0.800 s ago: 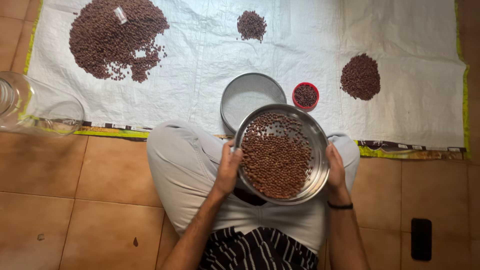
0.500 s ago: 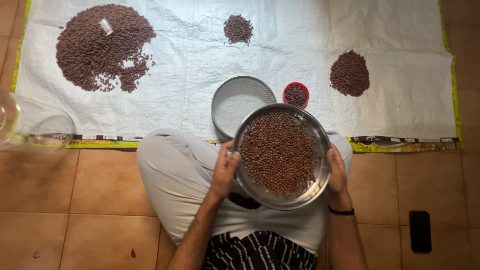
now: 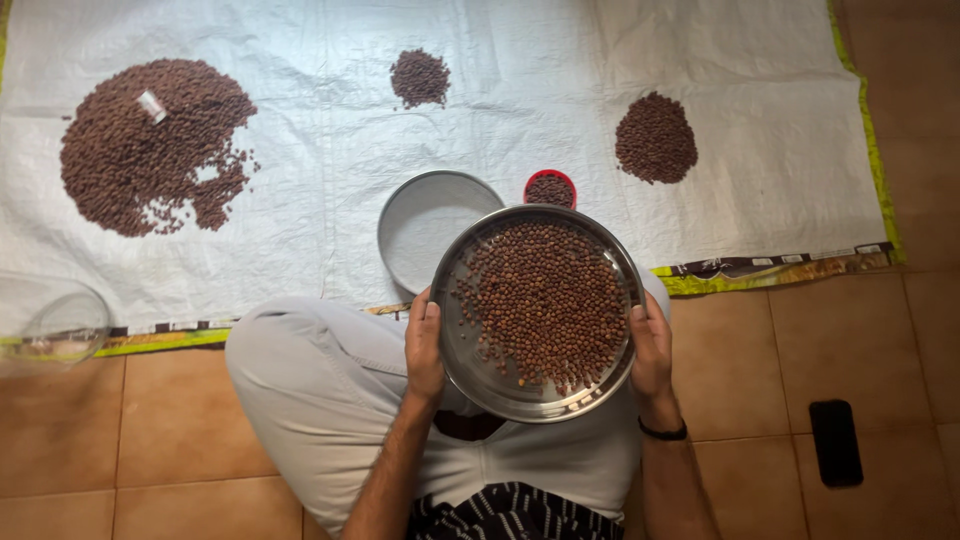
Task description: The person sits on the floor and scoops brown beans from a pile on a white sheet into a metal sieve. They shake the sieve over a metal tray to separate the beans, then pour the contents back onto the sheet. This process is repeated multiple times.
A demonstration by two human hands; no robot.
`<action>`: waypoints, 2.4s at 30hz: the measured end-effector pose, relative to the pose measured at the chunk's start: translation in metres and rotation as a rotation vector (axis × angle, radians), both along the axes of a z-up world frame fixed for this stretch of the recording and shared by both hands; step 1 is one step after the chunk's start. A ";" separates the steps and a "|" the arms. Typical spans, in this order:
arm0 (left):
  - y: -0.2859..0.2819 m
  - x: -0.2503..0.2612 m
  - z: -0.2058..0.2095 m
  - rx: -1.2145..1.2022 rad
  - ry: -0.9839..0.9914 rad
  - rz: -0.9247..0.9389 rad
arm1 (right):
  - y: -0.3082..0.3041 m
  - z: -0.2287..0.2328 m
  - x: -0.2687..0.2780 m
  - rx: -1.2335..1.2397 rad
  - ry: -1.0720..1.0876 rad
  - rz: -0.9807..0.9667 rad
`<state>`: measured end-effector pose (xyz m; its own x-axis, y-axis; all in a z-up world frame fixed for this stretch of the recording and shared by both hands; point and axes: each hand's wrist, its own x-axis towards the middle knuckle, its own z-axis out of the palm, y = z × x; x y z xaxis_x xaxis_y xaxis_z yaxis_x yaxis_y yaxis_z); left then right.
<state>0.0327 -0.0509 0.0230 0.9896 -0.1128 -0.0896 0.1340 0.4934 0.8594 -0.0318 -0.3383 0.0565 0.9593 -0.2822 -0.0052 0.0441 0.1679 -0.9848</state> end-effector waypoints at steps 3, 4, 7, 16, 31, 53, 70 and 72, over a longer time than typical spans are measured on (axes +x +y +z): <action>-0.021 0.009 0.001 0.020 0.035 0.003 | -0.012 0.000 -0.005 0.053 -0.005 -0.062; -0.027 0.012 0.001 0.034 0.056 0.004 | -0.015 0.000 -0.007 0.076 -0.002 -0.083; -0.048 0.020 -0.001 0.064 0.091 -0.014 | -0.027 -0.005 -0.012 0.129 -0.003 -0.158; -0.107 0.027 -0.036 0.093 0.063 -0.126 | -0.074 -0.025 -0.037 0.057 -0.027 -0.305; -0.163 0.022 -0.041 0.169 0.035 -0.213 | -0.110 -0.059 -0.061 0.051 0.011 -0.446; -0.392 0.190 -0.107 0.837 -0.360 -0.131 | -0.344 -0.175 0.093 -0.211 0.073 -1.073; -0.440 0.318 -0.163 1.115 -0.656 -0.235 | -0.374 -0.150 0.159 -0.535 -0.127 -1.033; -0.445 0.316 -0.168 1.128 -0.688 -0.207 | -0.370 -0.144 0.163 -0.524 -0.131 -1.023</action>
<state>0.3483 -0.4963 -0.1447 0.8443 -0.4601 0.2746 -0.5027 -0.5029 0.7031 0.1313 -0.7081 -0.0876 0.2658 -0.8652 0.4251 0.0307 -0.4331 -0.9008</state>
